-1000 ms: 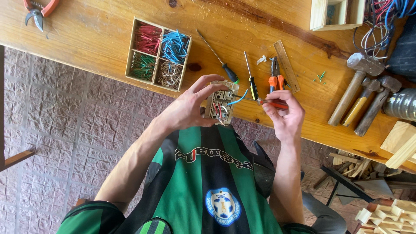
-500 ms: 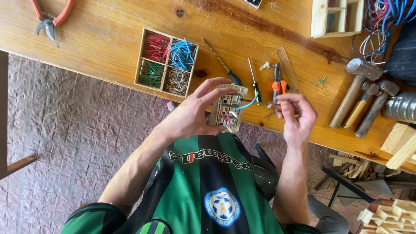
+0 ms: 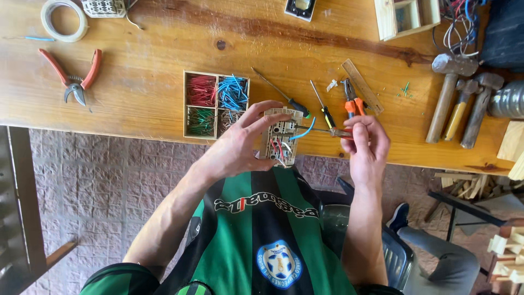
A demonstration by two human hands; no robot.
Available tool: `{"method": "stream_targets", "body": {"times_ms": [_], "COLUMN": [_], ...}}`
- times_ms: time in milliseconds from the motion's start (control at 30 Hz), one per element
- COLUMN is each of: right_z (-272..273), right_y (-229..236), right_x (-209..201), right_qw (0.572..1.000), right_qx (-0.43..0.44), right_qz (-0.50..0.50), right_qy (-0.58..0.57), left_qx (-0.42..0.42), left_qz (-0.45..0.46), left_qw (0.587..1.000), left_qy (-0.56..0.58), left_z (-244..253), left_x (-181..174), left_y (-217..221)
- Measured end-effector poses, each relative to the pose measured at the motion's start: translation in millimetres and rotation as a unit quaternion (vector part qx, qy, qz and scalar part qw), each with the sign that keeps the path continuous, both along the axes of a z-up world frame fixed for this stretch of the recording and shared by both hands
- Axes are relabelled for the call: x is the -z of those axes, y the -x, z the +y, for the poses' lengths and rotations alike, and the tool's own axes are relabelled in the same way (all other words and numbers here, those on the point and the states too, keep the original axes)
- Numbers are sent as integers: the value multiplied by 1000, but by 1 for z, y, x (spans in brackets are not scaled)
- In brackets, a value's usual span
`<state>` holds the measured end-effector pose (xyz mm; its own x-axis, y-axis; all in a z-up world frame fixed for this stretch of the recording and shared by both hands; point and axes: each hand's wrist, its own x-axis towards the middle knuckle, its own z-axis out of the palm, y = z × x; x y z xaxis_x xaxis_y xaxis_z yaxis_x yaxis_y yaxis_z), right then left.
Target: The person assembles an electrical component by inserting colored wires into a terminal block and securing them with a screwdriver. They repeatedly select wires from a compartmentalized box, insert them into the block, and tighten the screws to hold the wires in place.
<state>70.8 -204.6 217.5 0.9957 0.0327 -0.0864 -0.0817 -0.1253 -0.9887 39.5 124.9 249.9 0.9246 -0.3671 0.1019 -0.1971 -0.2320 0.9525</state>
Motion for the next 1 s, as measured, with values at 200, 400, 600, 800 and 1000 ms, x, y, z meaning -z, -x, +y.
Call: {"method": "stream_targets", "body": {"times_ms": [200, 400, 600, 800, 1000], "right_z": [-4, 18, -2, -5, 7], "right_y": [9, 21, 29, 36, 46], "right_x": [8, -17, -9, -4, -16], "right_qw": [996, 994, 991, 983, 989], "right_qx": [-51, -54, -23, -71, -24], "right_qz": [-58, -87, -97, -152, -73], "right_qy": [-51, 29, 88, 72, 127], "left_qx": [30, 38, 57, 64, 48], "left_qz": [17, 16, 12, 9, 24], "left_qw": [999, 999, 998, 998, 999], "left_qy": [-2, -5, -8, -23, 2], "left_z": [9, 15, 16, 16, 14], "left_x": [5, 3, 0, -2, 4], "left_y": [-1, -5, -5, 2, 9]}}
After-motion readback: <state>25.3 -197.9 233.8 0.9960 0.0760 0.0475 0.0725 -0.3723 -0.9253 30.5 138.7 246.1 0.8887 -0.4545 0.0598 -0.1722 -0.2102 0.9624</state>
